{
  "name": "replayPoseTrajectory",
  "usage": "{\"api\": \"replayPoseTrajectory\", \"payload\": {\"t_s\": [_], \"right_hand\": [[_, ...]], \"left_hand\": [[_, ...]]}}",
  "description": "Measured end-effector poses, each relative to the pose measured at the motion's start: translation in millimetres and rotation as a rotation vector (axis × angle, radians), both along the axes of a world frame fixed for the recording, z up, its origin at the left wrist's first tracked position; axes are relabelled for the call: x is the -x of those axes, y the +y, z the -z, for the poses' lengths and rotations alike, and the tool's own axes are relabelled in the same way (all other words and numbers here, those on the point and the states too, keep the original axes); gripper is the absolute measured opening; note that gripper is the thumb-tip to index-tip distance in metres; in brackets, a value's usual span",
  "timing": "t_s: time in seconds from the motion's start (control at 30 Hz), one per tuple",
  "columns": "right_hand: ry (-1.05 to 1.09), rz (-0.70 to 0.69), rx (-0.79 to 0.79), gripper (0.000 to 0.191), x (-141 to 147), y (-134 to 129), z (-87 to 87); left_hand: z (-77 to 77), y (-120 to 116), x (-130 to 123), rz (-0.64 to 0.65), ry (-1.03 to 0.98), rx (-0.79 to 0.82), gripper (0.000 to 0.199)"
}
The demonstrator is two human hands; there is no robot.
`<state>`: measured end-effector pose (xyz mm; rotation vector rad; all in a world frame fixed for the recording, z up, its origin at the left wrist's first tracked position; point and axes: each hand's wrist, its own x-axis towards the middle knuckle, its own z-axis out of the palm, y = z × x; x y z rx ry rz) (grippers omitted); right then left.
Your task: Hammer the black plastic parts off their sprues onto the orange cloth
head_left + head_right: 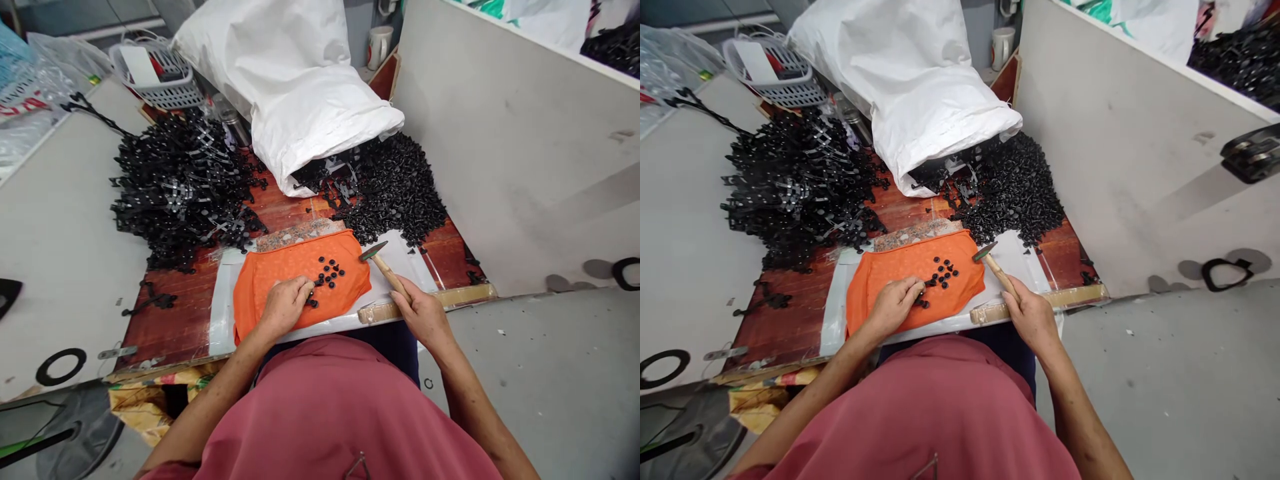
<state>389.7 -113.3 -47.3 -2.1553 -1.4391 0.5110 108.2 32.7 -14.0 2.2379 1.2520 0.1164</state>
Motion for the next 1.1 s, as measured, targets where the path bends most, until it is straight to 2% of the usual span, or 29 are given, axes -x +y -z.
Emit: {"api": "replayPoseTrajectory", "payload": {"t_s": [0.2,0.53,0.87,1.1], "right_hand": [[-0.030,0.006,0.009,0.046,0.9,0.0,-0.4],[-0.013,0.009,0.037,0.046,2.7,0.0,-3.2],[-0.037,0.006,0.021,0.046,2.7,-0.2,-1.6],[-0.011,0.009,0.031,0.044,3.2,-0.1,-1.9]], "left_hand": [[-2.9,4.4,4.3,-0.069,-0.056,0.009,0.035],[1.5,-1.5,2.0,-0.021,0.005,-0.035,0.036],[-1.5,2.5,6.6,-0.034,-0.055,0.005,0.035],[0.1,0.6,4.4,-0.012,0.108,-0.090,0.034]]}}
